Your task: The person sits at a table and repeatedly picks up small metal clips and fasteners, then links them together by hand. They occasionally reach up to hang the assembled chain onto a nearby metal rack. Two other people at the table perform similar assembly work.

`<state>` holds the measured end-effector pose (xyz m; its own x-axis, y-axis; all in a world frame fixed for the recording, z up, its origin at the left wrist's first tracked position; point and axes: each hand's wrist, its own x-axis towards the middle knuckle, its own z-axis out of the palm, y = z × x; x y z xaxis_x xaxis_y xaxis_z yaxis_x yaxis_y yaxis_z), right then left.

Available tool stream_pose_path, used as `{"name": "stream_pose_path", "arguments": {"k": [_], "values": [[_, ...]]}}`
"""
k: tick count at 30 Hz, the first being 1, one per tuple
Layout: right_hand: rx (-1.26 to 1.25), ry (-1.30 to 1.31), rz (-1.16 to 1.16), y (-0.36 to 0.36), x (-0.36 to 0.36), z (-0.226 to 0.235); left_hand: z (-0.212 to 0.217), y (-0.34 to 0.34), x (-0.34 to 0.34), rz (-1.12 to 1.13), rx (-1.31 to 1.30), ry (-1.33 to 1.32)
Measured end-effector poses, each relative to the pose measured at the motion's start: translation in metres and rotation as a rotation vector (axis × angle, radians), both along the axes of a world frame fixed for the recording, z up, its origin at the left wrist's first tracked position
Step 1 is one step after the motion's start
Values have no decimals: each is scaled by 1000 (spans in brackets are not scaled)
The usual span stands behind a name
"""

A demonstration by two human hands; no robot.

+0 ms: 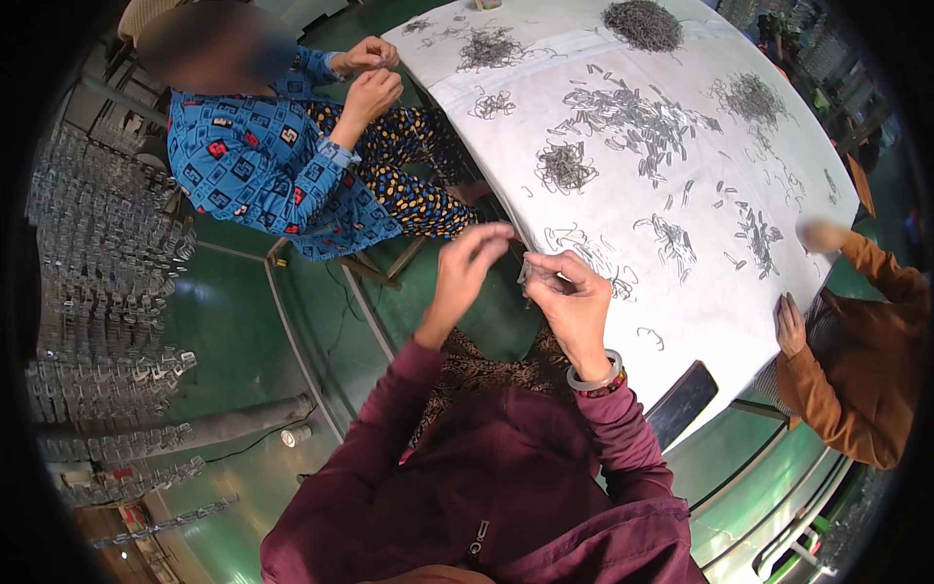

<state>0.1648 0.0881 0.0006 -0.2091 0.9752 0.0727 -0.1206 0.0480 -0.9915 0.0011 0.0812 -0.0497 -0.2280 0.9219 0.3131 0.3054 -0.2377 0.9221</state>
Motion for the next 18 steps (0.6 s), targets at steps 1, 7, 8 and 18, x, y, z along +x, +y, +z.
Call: {"name": "stream_pose_path", "arguments": {"k": [1,7,8,18], "values": [[9,-19,1,1,0,1,-1,23,-9,31,16,191],[-20,-133,53,18,-4,2,-51,155,-34,-285,291,929],[-35,-109,72,20,-4,2,-50,161,-34,-341,228,955],[-74,-47,51,20,-1,9,-8,161,-4,-301,293,1010]]}}
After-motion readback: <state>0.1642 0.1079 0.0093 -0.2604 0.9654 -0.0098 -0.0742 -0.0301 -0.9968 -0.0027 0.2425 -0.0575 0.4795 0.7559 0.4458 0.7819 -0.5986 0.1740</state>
